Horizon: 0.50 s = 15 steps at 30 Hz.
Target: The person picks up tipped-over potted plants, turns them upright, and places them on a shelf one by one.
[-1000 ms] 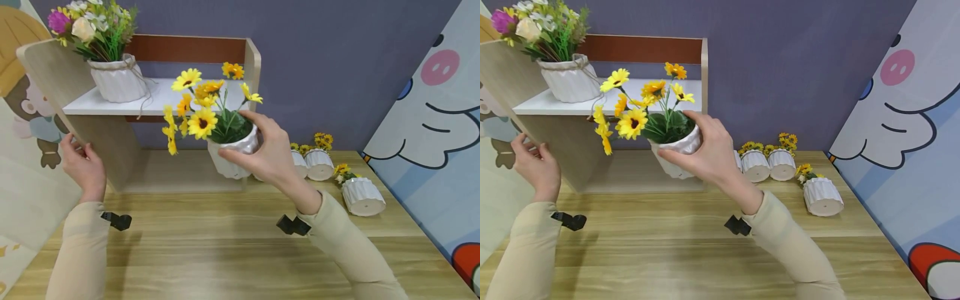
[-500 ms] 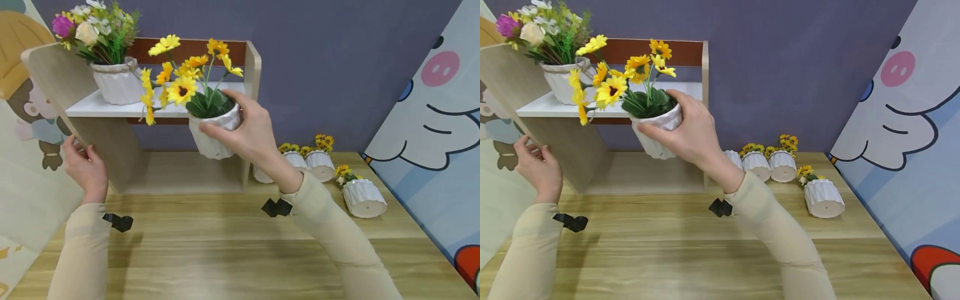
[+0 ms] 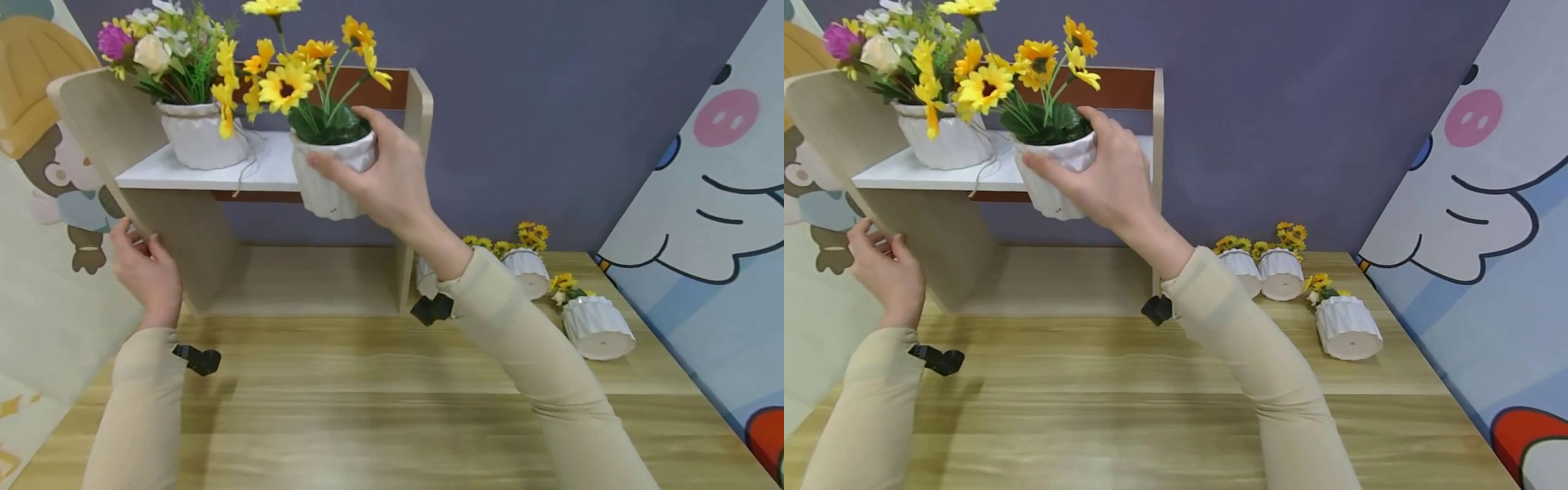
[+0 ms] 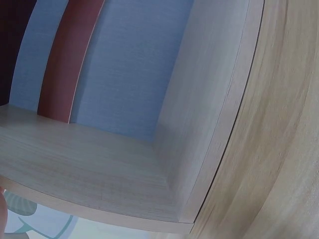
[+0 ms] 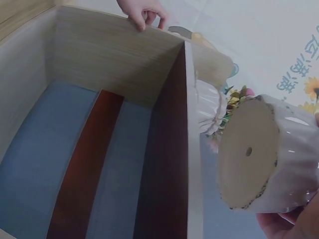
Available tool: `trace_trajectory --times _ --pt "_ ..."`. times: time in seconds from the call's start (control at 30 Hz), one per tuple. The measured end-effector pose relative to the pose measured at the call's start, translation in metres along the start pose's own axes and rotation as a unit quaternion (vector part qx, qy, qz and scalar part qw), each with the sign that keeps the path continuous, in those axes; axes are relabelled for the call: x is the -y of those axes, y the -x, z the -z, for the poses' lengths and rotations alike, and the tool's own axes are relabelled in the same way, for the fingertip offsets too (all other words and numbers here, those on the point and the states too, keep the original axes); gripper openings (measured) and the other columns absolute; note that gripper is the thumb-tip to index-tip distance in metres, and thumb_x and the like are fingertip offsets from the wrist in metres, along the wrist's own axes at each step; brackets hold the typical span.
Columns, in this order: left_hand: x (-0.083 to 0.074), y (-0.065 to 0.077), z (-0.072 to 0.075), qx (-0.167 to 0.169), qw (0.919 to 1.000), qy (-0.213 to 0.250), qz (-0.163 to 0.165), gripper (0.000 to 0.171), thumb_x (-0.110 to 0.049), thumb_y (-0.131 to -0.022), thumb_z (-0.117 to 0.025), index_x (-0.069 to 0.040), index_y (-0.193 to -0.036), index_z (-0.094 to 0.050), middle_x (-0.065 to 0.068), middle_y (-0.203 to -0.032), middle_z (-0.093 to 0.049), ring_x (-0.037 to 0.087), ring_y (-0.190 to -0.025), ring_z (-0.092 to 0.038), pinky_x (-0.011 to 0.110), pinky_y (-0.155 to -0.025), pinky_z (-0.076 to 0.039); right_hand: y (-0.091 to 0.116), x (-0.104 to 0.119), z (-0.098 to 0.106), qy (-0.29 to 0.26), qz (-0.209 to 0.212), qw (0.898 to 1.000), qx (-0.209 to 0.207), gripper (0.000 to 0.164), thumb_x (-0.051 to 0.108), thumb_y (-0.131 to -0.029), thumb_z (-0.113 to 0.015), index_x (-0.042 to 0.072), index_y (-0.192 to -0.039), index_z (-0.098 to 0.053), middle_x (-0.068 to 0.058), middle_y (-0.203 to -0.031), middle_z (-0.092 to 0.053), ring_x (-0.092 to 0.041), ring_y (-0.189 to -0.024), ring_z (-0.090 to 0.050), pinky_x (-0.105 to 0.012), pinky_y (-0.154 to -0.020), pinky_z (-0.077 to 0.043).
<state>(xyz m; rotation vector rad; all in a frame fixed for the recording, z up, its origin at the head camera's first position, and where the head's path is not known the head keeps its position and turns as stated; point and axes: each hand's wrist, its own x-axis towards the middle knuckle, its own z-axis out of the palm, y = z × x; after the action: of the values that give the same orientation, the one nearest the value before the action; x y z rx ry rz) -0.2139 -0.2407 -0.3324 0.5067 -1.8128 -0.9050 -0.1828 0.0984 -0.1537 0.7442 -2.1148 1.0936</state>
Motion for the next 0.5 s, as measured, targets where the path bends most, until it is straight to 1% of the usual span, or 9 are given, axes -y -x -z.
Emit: trace_trajectory --times 0.1,0.2,0.4,0.5 --pt "-0.001 0.001 0.002 0.007 0.9999 -0.005 0.010 0.032 -0.030 -0.094 -0.041 -0.041 -0.124 -0.040 0.004 -0.113 -0.060 0.016 -0.093 -0.058 0.016 -0.078 -0.041 -0.004 -0.001 -0.006 0.008 -0.006 1.000 0.004 0.066 0.048 -0.071 -0.069 0.011 -0.123 -0.052 0.001 -0.106 -0.062 -0.004 -0.081 -0.056 -0.018 -0.063 -0.044" --pt "-0.002 0.001 0.003 0.012 0.9998 -0.007 0.010 0.033 -0.031 -0.094 -0.040 -0.041 -0.125 -0.040 0.004 -0.114 -0.059 0.017 -0.095 -0.058 0.018 -0.080 -0.042 -0.009 -0.003 -0.012 0.020 -0.014 1.000 0.004 0.066 0.050 -0.071 -0.068 0.011 -0.122 -0.053 0.001 -0.106 -0.063 -0.005 -0.083 -0.056 -0.019 -0.065 -0.043" --pt "-0.001 0.000 0.002 0.005 0.9999 -0.008 0.009 0.032 -0.031 -0.094 -0.041 -0.043 -0.124 -0.040 0.003 -0.112 -0.060 0.016 -0.093 -0.059 0.017 -0.078 -0.041 -0.017 -0.008 -0.022 0.034 -0.052 0.998 0.022 0.069 0.053 -0.071 -0.066 0.012 -0.124 -0.052 0.002 -0.110 -0.061 -0.008 -0.092 -0.056 -0.023 -0.071 -0.044" --pt "-0.001 0.000 0.002 0.001 1.0000 -0.009 0.002 0.032 -0.031 -0.094 -0.041 -0.042 -0.124 -0.041 0.004 -0.111 -0.061 0.018 -0.092 -0.059 0.018 -0.077 -0.042 -0.020 -0.010 -0.026 0.049 -0.069 0.996 0.028 0.070 0.056 -0.071 -0.065 0.013 -0.126 -0.051 0.003 -0.113 -0.061 -0.009 -0.095 -0.055 -0.024 -0.074 -0.043"
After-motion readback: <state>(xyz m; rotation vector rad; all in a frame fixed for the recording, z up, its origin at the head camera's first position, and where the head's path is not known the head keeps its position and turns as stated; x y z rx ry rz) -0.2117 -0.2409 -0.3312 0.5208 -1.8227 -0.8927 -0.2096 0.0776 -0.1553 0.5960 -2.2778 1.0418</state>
